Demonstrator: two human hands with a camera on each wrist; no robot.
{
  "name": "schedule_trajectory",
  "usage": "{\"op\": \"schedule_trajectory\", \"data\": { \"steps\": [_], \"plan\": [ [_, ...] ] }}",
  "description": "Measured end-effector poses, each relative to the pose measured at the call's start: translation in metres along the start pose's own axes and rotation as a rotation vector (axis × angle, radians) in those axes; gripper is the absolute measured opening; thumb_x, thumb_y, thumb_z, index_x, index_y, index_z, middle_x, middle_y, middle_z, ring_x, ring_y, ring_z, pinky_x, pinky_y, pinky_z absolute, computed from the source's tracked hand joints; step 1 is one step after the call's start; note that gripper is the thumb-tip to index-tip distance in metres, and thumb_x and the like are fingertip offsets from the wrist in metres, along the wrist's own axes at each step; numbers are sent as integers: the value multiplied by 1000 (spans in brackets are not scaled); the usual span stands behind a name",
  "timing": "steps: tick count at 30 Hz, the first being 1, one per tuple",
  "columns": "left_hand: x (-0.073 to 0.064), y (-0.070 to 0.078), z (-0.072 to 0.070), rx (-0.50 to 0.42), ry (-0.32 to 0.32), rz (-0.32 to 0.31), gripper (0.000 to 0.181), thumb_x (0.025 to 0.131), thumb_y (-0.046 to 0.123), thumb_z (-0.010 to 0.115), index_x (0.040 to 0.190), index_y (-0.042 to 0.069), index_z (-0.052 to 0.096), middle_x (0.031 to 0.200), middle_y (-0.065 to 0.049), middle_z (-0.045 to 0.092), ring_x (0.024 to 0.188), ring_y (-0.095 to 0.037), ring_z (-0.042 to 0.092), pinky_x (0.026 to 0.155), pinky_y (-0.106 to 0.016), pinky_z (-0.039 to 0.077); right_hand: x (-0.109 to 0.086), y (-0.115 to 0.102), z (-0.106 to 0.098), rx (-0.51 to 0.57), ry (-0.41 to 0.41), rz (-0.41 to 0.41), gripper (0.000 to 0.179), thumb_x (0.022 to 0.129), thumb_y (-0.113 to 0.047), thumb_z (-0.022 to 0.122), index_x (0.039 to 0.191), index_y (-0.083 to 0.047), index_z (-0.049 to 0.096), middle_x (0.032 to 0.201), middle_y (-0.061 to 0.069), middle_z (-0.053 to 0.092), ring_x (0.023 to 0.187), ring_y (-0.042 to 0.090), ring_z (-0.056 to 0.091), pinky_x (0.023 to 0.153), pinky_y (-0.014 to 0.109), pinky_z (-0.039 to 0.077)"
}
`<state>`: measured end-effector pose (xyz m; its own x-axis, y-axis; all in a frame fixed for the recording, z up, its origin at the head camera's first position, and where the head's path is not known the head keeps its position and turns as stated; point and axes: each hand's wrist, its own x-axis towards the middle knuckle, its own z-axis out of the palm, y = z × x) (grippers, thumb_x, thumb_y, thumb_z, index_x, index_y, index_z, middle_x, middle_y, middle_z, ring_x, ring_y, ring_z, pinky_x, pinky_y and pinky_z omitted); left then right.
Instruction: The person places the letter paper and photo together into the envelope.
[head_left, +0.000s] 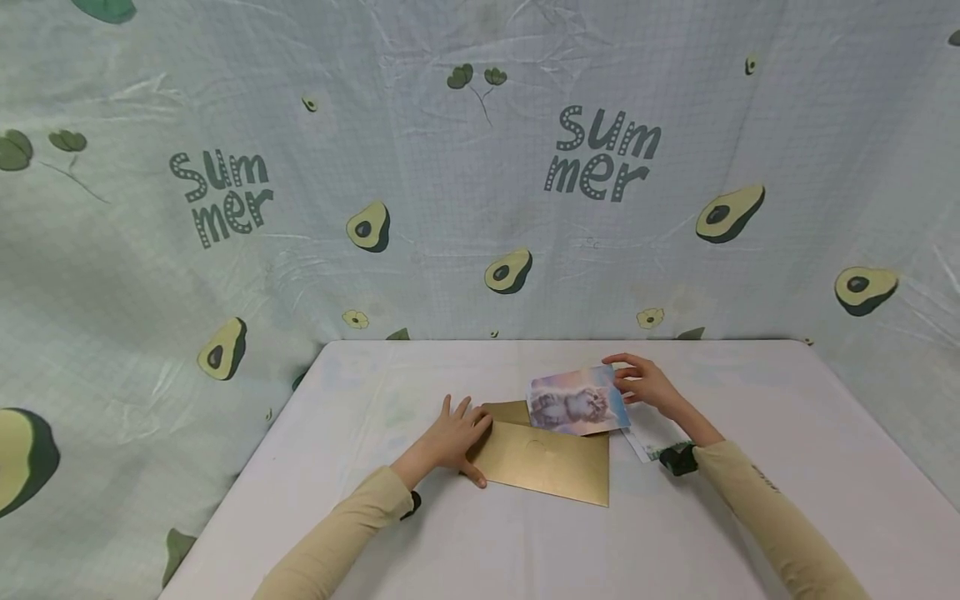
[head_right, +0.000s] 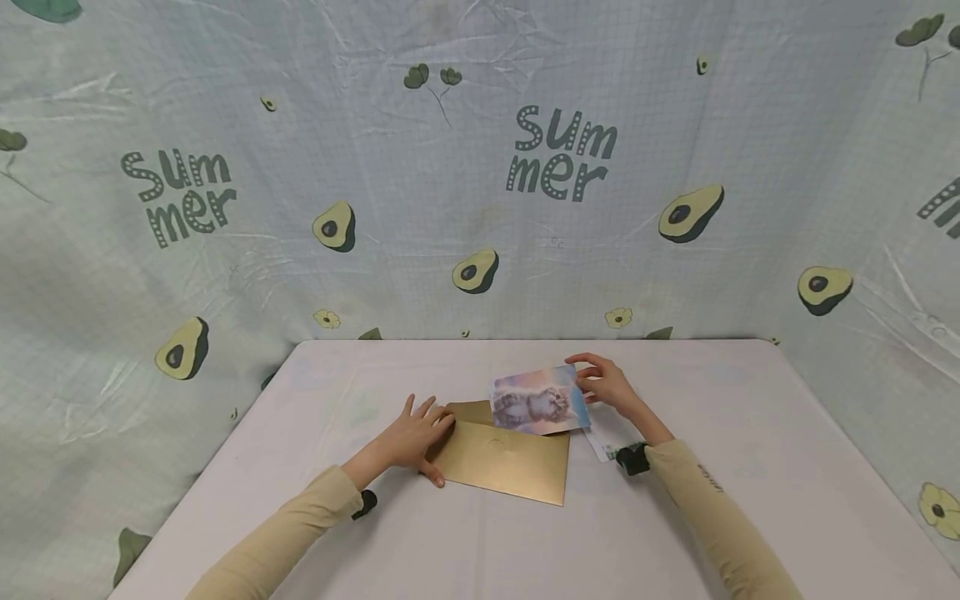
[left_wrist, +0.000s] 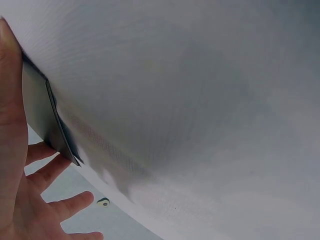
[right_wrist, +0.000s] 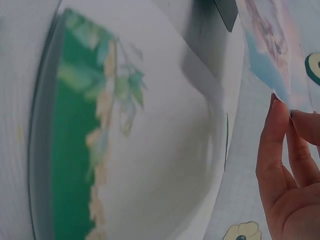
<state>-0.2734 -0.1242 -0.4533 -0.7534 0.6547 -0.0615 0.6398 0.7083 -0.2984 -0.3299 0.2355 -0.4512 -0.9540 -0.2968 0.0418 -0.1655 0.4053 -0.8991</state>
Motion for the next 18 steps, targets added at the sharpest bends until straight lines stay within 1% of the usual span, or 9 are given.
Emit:
{"op": "schedule_trajectory", "data": {
  "steps": [6, 9, 11, 16, 18],
  "plan": [
    [0, -1, 2, -8, 13, 4, 105, 54, 78, 56, 134, 12, 38, 132, -9, 41, 126, -36, 35, 97, -61, 27, 2, -2, 12, -31, -15, -10, 36, 88, -4, 51, 124, -3, 48, 95, 21, 56, 67, 15, 56, 58, 31, 53],
    [0, -1, 2, -12, 13, 5, 105, 54, 77, 56, 134, 12, 38, 133, -9, 41, 126, -36, 35, 97, -61, 27, 3, -4, 16, -27, -17, -7, 35, 88, -3, 50, 122, -4, 48, 93, 20, 56, 63, 16, 55, 57, 31, 52],
    [0, -1, 2, -17, 11, 6, 105, 54, 77, 56, 134, 12, 37, 133, -9, 41, 126, -36, 34, 97, -61, 27, 1, -9, 19, -19, -17, -6, 35, 88, -2, 50, 122, -1, 48, 94, 22, 55, 64, 18, 56, 57, 33, 53],
    [0, -1, 2, -20, 7, 5, 106, 54, 77, 56, 135, 12, 38, 133, -9, 40, 126, -37, 34, 97, -61, 26, 1, -10, 26, -9, -22, 11, 33, 87, -2, 52, 120, 2, 48, 93, 22, 55, 66, 17, 58, 58, 34, 53],
    [0, -1, 3, -23, 4, 6, 106, 54, 77, 56, 135, 12, 38, 133, -9, 40, 126, -37, 34, 97, -61, 26, 4, -6, 29, -10, -23, 23, 32, 86, -3, 53, 118, 1, 49, 91, 19, 55, 62, 14, 57, 56, 32, 53]
  ]
}}
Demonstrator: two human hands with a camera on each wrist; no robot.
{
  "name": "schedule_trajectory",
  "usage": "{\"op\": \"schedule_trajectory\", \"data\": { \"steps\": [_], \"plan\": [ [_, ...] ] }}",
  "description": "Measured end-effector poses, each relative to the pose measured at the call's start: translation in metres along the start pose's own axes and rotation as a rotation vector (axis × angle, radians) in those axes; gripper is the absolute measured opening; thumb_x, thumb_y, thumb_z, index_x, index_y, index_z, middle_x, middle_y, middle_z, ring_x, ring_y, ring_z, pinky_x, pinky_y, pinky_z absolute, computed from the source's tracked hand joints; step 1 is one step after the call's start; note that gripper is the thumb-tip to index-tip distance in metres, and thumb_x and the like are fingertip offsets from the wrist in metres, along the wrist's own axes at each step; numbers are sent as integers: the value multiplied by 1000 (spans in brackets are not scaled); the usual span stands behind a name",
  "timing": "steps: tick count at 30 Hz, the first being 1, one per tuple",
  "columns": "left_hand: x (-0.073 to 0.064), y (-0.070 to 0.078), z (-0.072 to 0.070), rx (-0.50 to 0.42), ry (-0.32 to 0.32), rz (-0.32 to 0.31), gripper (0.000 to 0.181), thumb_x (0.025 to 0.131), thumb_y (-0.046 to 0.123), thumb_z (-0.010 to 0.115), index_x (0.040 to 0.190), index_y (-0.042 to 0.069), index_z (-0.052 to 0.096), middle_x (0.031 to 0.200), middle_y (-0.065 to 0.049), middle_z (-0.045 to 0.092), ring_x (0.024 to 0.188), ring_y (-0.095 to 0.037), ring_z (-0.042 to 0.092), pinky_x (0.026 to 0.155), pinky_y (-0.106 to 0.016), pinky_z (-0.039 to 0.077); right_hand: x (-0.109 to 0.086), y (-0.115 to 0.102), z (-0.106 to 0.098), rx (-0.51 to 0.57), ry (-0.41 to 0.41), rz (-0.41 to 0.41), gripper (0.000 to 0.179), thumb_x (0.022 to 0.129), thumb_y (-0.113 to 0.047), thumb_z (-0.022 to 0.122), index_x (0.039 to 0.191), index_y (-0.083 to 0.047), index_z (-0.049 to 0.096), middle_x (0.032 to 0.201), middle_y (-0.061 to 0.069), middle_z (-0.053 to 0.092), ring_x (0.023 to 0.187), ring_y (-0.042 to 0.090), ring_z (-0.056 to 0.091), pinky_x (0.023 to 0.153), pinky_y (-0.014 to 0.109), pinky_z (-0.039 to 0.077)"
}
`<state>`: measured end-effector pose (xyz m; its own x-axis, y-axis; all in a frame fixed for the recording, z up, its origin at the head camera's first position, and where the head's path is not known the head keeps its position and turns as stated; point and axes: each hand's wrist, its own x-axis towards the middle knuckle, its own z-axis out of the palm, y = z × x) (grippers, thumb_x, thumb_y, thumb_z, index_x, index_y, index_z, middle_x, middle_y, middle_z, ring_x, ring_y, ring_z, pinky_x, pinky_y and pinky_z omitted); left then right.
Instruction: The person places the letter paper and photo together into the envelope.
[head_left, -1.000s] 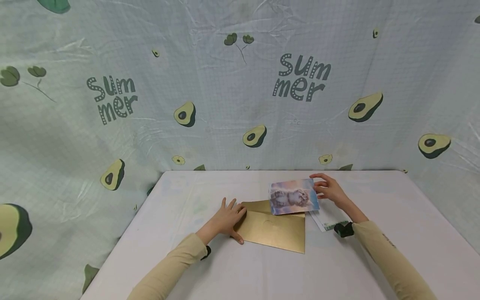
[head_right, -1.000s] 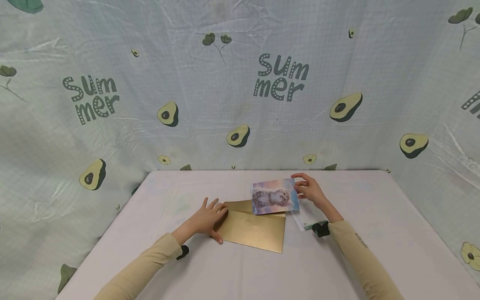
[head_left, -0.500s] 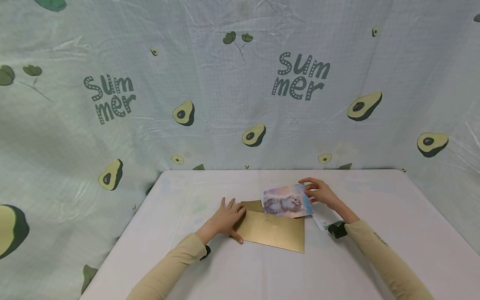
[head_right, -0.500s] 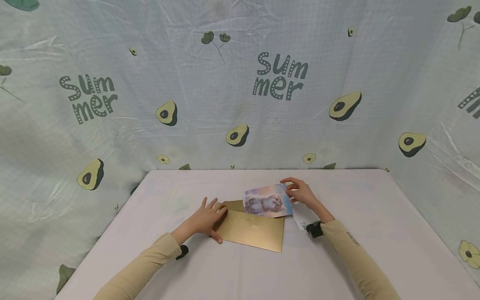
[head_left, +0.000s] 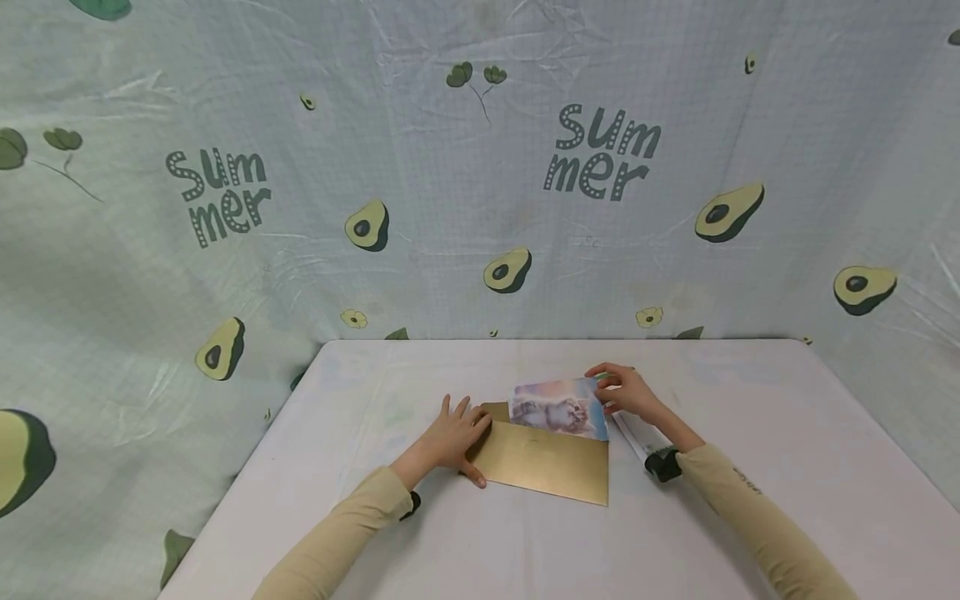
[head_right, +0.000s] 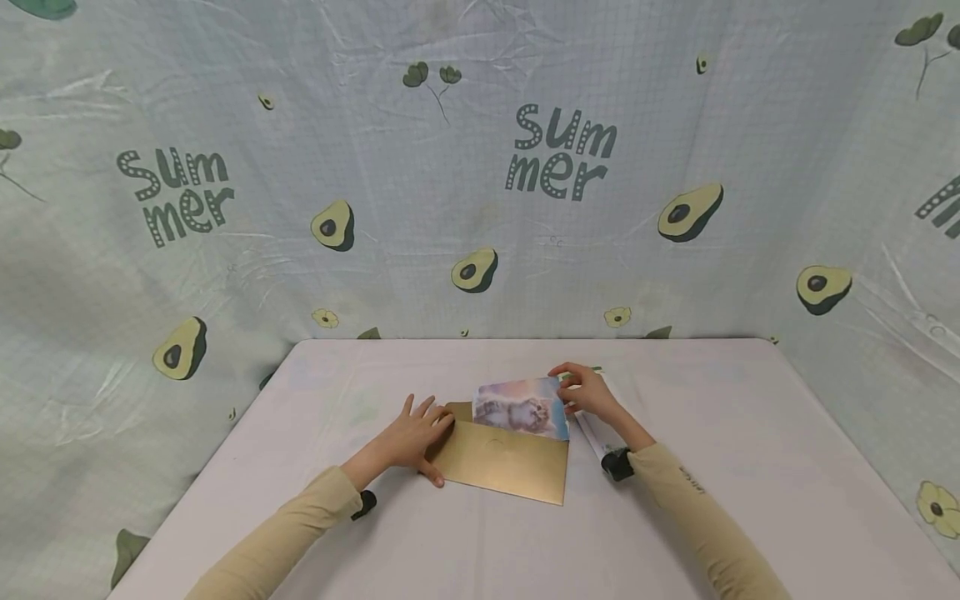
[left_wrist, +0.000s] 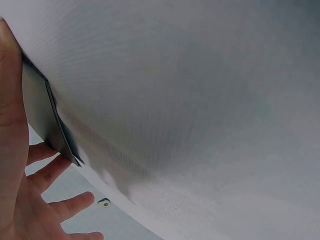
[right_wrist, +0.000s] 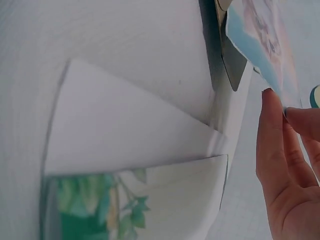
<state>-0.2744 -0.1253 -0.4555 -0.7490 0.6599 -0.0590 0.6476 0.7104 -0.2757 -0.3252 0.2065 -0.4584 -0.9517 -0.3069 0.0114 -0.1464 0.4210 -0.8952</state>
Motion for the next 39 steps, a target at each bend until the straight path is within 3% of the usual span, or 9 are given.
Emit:
{"op": "schedule_trajectory", "data": {
  "steps": [13, 22, 29, 39],
  "plan": [
    [-3, 0, 1, 7, 18, 6, 105, 54, 78, 55, 133, 11, 39, 131, -9, 42, 125, -37, 36, 96, -62, 28, 4, -2, 14, 33, 27, -1, 29, 84, 0, 53, 113, 1, 52, 89, 19, 53, 58, 16, 58, 54, 32, 53],
    [-2, 0, 3, 31, 29, 10, 106, 53, 79, 54, 133, 12, 39, 130, -9, 42, 124, -37, 37, 95, -61, 29, 0, -2, 19, 70, -54, 38, 32, 80, 5, 51, 111, 6, 46, 91, 18, 52, 59, 15, 56, 56, 33, 53],
    [-2, 0, 4, 11, 29, 16, 105, 54, 78, 55, 133, 11, 39, 130, -9, 42, 125, -37, 36, 96, -62, 28, -5, -3, 15, -28, -124, 15, 41, 78, 6, 50, 118, -2, 51, 97, 21, 52, 63, 18, 56, 55, 32, 53],
    [-1, 0, 2, 4, 36, 9, 105, 54, 77, 57, 133, 11, 39, 130, -10, 42, 125, -38, 36, 96, -62, 28, -8, -2, 9, -85, -161, 39, 27, 82, -1, 51, 108, -2, 59, 91, 15, 58, 57, 16, 55, 55, 31, 52]
  ]
}}
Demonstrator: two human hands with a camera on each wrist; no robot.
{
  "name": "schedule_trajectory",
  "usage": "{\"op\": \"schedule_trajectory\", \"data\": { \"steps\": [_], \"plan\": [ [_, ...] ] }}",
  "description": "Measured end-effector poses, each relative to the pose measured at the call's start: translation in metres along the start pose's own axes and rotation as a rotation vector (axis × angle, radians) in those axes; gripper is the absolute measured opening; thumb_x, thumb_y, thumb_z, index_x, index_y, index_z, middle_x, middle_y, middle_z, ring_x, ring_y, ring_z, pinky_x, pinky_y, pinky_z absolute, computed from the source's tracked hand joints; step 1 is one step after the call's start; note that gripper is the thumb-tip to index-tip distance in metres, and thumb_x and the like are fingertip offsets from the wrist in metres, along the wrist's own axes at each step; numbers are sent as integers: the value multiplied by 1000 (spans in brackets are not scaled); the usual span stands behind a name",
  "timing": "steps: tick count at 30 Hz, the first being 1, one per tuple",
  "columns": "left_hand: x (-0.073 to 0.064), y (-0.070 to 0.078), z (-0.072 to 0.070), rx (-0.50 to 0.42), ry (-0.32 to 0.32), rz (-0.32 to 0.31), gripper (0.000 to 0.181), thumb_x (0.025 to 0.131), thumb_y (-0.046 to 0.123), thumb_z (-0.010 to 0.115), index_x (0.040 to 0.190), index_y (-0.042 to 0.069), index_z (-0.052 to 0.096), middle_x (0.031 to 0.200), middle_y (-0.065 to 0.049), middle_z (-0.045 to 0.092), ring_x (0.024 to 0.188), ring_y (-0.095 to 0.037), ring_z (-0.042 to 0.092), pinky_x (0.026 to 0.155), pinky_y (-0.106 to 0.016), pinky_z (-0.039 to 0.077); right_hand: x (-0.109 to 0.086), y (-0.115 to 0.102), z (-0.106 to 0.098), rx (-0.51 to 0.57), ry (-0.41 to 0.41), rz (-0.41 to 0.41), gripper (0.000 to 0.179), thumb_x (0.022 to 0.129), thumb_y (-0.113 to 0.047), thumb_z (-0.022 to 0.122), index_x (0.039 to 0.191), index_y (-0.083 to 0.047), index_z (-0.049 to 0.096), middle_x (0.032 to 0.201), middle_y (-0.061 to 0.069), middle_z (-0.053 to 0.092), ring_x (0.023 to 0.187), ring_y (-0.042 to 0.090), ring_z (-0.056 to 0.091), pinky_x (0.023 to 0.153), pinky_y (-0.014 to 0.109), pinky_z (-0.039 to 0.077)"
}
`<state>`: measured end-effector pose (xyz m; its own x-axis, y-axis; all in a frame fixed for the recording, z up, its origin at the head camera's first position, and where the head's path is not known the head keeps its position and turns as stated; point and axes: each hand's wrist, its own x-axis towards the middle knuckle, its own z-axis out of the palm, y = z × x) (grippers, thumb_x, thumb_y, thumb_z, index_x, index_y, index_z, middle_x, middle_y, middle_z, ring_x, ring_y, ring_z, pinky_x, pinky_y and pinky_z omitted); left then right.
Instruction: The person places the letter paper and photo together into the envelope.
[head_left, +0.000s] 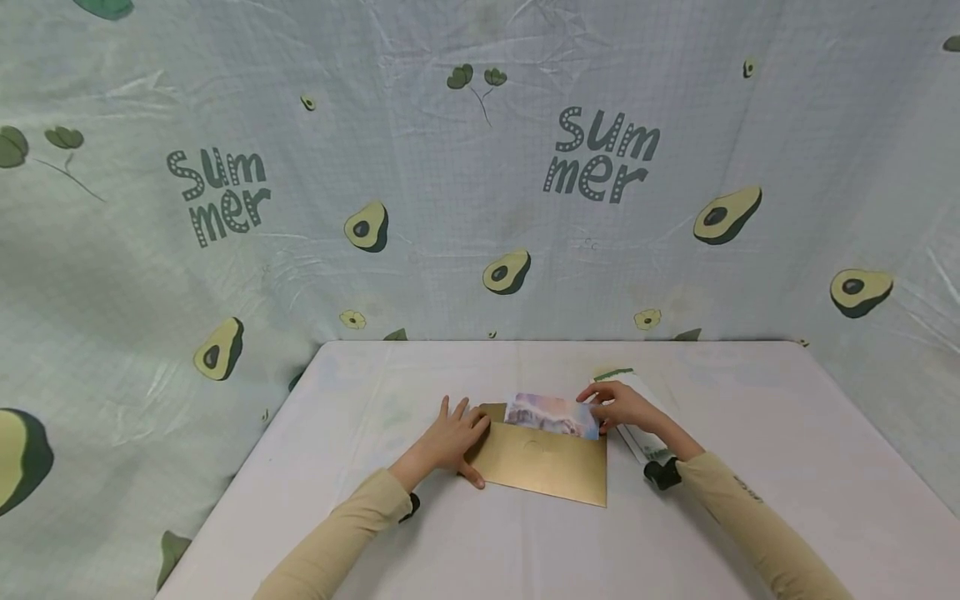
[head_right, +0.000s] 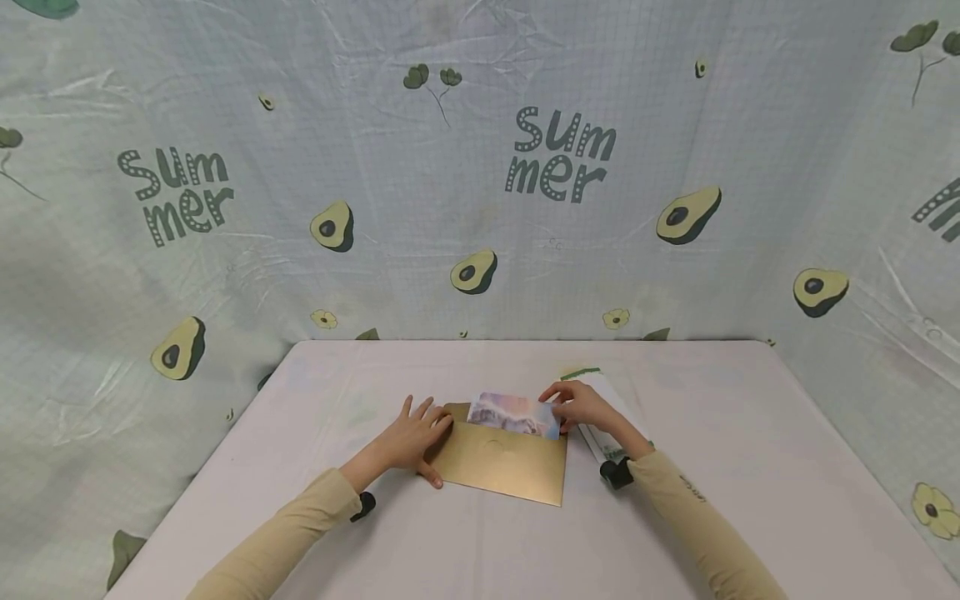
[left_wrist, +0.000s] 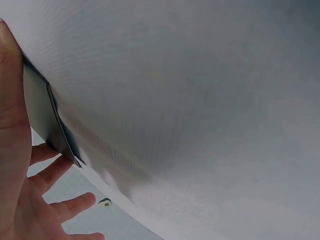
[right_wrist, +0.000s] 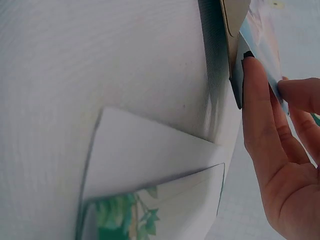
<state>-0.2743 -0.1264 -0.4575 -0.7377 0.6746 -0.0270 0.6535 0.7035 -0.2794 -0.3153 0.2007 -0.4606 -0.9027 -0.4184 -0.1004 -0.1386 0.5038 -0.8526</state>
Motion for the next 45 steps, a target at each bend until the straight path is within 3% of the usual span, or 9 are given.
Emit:
{"op": "schedule_trajectory", "data": {
  "steps": [10, 18, 29, 38, 45],
  "plan": [
    [0, 1, -1, 10, -8, 2, 104, 53, 78, 56, 132, 11, 40, 130, -10, 42, 124, -37, 37, 95, -62, 28, 3, 2, 3, -59, -28, 1, 20, 85, -7, 52, 100, -3, 64, 83, 8, 59, 66, 13, 51, 57, 28, 50],
    [0, 2, -4, 15, -4, 1, 104, 53, 77, 57, 131, 11, 41, 129, -10, 43, 124, -37, 37, 95, -61, 29, 3, -6, 5, -103, -85, -8, 17, 82, -6, 54, 95, 0, 65, 91, 11, 62, 66, 12, 52, 57, 27, 49],
    [3, 1, -2, 4, -10, -2, 103, 53, 77, 57, 130, 11, 40, 129, -10, 42, 125, -38, 36, 95, -62, 28, 1, -10, 7, -120, -143, -45, 18, 84, -8, 55, 98, -7, 66, 91, 10, 63, 76, 13, 55, 59, 28, 49],
    [3, 0, -3, -7, -13, -2, 104, 52, 77, 57, 130, 10, 40, 129, -10, 41, 125, -38, 36, 94, -63, 28, 6, -9, 9, -141, -189, -47, 17, 84, -7, 54, 96, -5, 66, 88, 7, 63, 70, 8, 53, 58, 24, 47],
    [3, 0, -4, -30, -24, -4, 104, 52, 76, 59, 130, 9, 40, 129, -11, 41, 125, -39, 35, 94, -64, 27, 8, -15, 16, -186, -238, -41, 17, 85, -4, 50, 90, 0, 66, 71, 3, 57, 54, 11, 43, 51, 24, 37]
  ]
}}
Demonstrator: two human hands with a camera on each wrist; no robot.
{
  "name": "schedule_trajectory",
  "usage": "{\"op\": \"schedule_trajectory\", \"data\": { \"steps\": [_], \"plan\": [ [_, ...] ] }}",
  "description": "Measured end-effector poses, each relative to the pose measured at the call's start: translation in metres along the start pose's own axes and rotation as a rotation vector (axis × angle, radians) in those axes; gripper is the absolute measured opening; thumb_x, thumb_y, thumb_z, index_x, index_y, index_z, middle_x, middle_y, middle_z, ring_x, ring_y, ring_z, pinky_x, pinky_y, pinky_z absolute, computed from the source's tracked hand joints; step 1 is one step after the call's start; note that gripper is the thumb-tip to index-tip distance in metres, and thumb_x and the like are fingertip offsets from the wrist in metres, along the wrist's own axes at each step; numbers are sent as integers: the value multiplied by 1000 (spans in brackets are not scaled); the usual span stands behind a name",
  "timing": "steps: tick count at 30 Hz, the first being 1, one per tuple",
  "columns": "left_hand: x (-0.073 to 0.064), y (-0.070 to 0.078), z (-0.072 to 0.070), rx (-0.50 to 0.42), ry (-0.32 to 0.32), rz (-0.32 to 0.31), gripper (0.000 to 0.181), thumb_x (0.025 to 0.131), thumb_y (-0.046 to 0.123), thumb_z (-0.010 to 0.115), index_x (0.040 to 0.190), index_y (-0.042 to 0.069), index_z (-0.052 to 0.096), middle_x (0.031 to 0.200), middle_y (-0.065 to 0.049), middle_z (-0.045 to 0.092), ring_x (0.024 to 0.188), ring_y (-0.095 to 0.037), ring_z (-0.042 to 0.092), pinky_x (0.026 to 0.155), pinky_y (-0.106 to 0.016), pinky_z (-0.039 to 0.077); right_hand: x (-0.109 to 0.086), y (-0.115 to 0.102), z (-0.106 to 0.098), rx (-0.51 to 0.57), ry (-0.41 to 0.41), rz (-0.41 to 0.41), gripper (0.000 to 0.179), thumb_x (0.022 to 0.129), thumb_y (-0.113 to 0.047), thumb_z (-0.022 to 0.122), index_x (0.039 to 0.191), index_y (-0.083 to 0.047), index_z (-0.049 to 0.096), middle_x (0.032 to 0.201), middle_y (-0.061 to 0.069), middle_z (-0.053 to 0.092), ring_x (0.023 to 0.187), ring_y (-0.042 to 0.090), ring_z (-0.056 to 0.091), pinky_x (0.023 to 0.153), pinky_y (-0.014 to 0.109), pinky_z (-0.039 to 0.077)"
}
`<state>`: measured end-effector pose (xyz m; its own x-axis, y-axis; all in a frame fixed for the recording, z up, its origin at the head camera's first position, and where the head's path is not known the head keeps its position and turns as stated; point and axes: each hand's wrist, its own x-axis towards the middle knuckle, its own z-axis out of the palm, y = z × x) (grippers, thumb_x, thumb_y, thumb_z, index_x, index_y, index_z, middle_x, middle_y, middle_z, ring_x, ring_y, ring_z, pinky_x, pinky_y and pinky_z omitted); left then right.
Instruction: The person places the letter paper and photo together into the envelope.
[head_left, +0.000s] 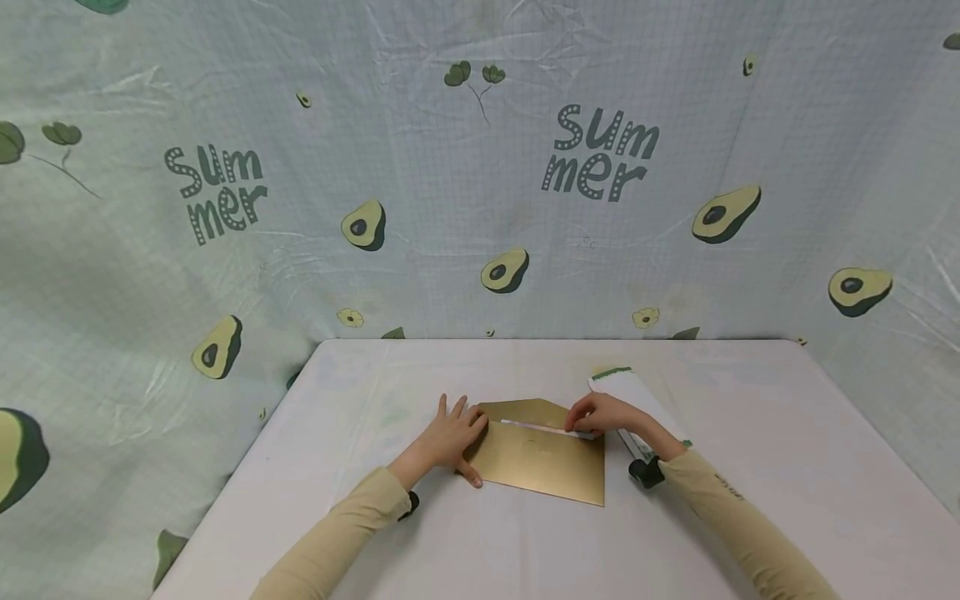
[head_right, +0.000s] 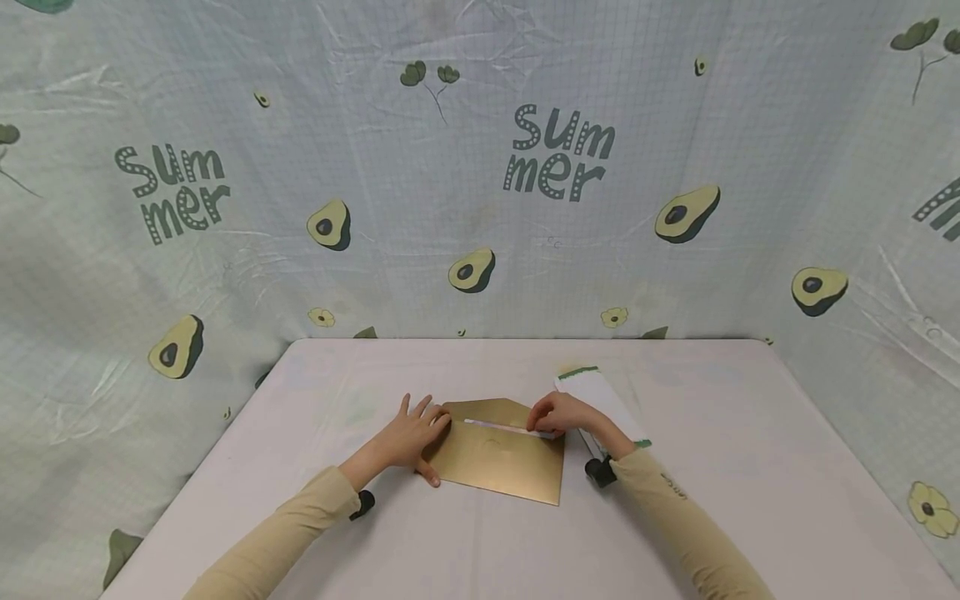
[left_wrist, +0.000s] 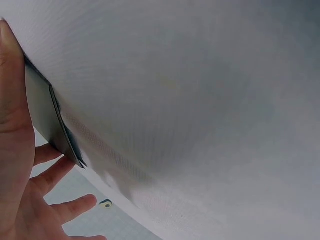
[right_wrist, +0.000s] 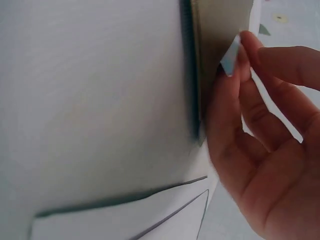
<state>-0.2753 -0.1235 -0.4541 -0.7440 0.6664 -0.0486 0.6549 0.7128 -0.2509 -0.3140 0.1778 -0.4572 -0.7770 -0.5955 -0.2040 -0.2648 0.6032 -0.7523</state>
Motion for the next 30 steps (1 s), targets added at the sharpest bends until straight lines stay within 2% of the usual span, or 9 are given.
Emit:
{"op": "schedule_trajectory", "data": {
  "steps": [4, 8, 15, 23, 30],
  "plan": [
    [1, 0, 1, 8, 0, 1, 104, 52, 76, 58, 130, 10, 40, 129, -11, 41, 125, -38, 35, 94, -64, 28, 1, -6, 1, -25, 1, 40, 19, 85, -5, 48, 89, 0, 66, 70, 1, 54, 57, 11, 44, 52, 24, 38],
    [2, 0, 1, 30, 12, 4, 105, 51, 77, 59, 129, 10, 41, 128, -10, 42, 124, -38, 36, 94, -63, 29, 1, -8, 0, -24, -7, 58, 20, 87, -7, 48, 92, 1, 66, 72, 4, 56, 59, 11, 46, 53, 23, 40],
    [2, 0, 1, 8, -3, -3, 105, 50, 76, 60, 129, 9, 41, 129, -11, 41, 125, -39, 36, 94, -64, 28, 3, -12, 3, 12, -15, 64, 21, 87, -10, 50, 94, 1, 66, 76, 4, 59, 62, 11, 48, 55, 23, 42],
    [2, 0, 1, 8, 14, -13, 103, 48, 76, 61, 123, 9, 42, 128, -11, 43, 124, -39, 36, 93, -64, 28, 4, -12, 6, 1, 3, 98, 21, 88, -8, 48, 93, 0, 66, 77, 1, 57, 63, 11, 48, 56, 22, 41],
    [2, 2, -2, 1, 6, -22, 102, 48, 76, 62, 123, 9, 42, 128, -10, 43, 124, -39, 36, 94, -64, 28, 3, -7, 6, -13, -8, 86, 21, 89, -10, 48, 96, -2, 66, 78, 1, 57, 63, 9, 48, 57, 21, 41]
  ]
}}
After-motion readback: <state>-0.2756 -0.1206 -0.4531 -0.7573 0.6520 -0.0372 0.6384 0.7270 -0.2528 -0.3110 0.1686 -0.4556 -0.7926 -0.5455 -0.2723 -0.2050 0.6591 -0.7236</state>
